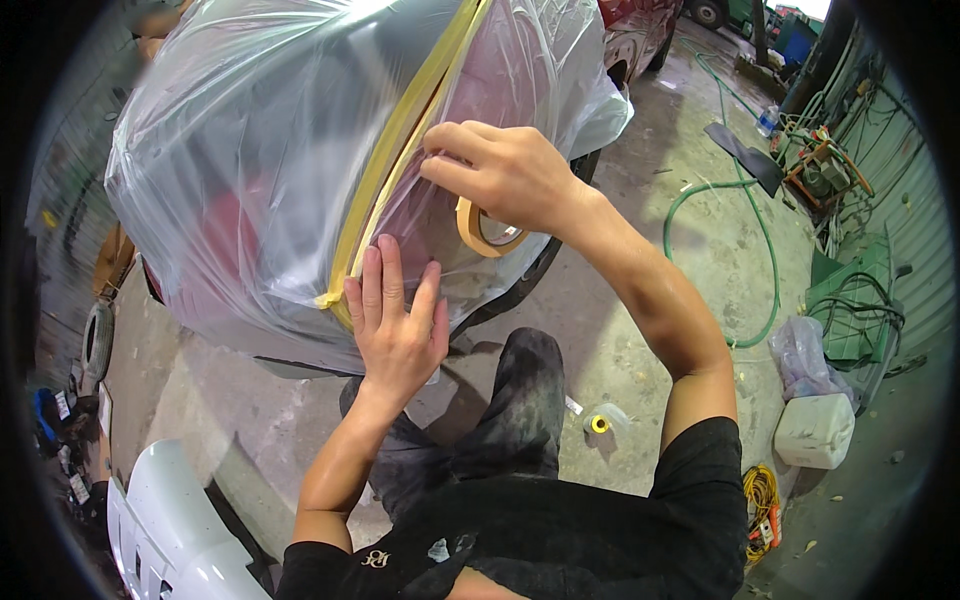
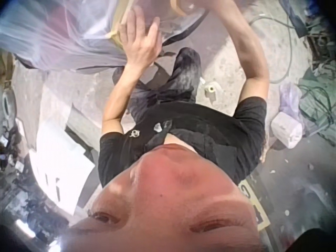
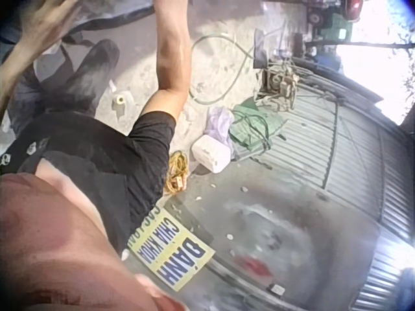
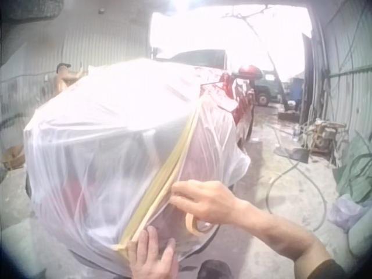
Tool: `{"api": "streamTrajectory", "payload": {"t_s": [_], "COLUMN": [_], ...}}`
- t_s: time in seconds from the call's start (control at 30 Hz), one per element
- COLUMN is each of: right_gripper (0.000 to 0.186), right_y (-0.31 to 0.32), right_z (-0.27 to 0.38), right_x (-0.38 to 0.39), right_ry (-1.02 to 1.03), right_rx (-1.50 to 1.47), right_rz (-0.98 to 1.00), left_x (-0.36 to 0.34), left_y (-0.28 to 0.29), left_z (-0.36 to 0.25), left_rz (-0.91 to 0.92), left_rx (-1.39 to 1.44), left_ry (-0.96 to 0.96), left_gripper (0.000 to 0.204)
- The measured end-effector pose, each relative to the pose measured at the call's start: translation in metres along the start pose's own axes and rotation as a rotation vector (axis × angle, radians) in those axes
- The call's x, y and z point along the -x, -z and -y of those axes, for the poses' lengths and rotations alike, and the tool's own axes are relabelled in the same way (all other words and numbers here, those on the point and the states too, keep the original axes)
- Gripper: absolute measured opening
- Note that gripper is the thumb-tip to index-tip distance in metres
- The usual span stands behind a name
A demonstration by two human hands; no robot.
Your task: The person applies masking tape to secure a plastic sheet over the front of a red car, then walks to a paint mixing area and pours red paint into a container.
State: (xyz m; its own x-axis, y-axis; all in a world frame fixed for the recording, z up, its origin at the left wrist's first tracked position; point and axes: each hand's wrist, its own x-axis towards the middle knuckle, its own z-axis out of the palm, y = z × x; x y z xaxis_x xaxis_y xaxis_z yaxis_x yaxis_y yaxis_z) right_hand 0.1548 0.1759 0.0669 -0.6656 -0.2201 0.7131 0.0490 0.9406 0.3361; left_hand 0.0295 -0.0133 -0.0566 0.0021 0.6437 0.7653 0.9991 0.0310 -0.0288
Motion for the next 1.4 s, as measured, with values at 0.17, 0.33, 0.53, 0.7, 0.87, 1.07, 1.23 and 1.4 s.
{"api": "streamTrajectory", "payload": {"t_s": [0.17,0.33,0.53,0.7,0.87,1.07,1.23,1.4], "right_gripper": [0.041,0.042,0.044,0.044,0.046,0.047,0.046,0.047], "right_y": [-0.008,-0.020,-0.028,-0.032,-0.036,-0.040,-0.041,-0.042], "right_z": [0.033,0.038,0.039,0.042,0.044,0.044,0.043,0.044], "right_x": [-0.002,0.013,0.021,0.027,0.035,0.041,0.042,0.046], "right_ry": [0.047,0.008,-0.036,-0.096,-0.115,-0.113,-0.107,-0.104], "right_rx": [-0.078,-0.093,-0.144,-0.151,-0.150,-0.120,-0.118,-0.090], "right_rz": [0.018,0.016,-0.080,-0.110,-0.140,-0.161,-0.178,-0.165], "left_x": [0.002,-0.003,-0.074,-0.116,-0.120,-0.132,-0.137,-0.116], "left_y": [-0.002,0.018,0.067,0.060,0.064,0.067,0.066,0.073], "left_z": [0.008,0.008,0.035,0.040,0.041,0.035,0.037,0.041], "left_rz": [-0.012,-0.033,-0.340,-0.166,-0.137,-0.141,-0.162,-0.260], "left_rx": [-0.020,0.117,0.158,0.051,0.117,0.068,0.053,0.159], "left_ry": [-0.041,-0.080,0.026,0.078,0.089,0.107,0.129,0.105], "left_gripper": [0.037,0.025,0.039,0.073,0.075,0.078,0.078,0.062]}}
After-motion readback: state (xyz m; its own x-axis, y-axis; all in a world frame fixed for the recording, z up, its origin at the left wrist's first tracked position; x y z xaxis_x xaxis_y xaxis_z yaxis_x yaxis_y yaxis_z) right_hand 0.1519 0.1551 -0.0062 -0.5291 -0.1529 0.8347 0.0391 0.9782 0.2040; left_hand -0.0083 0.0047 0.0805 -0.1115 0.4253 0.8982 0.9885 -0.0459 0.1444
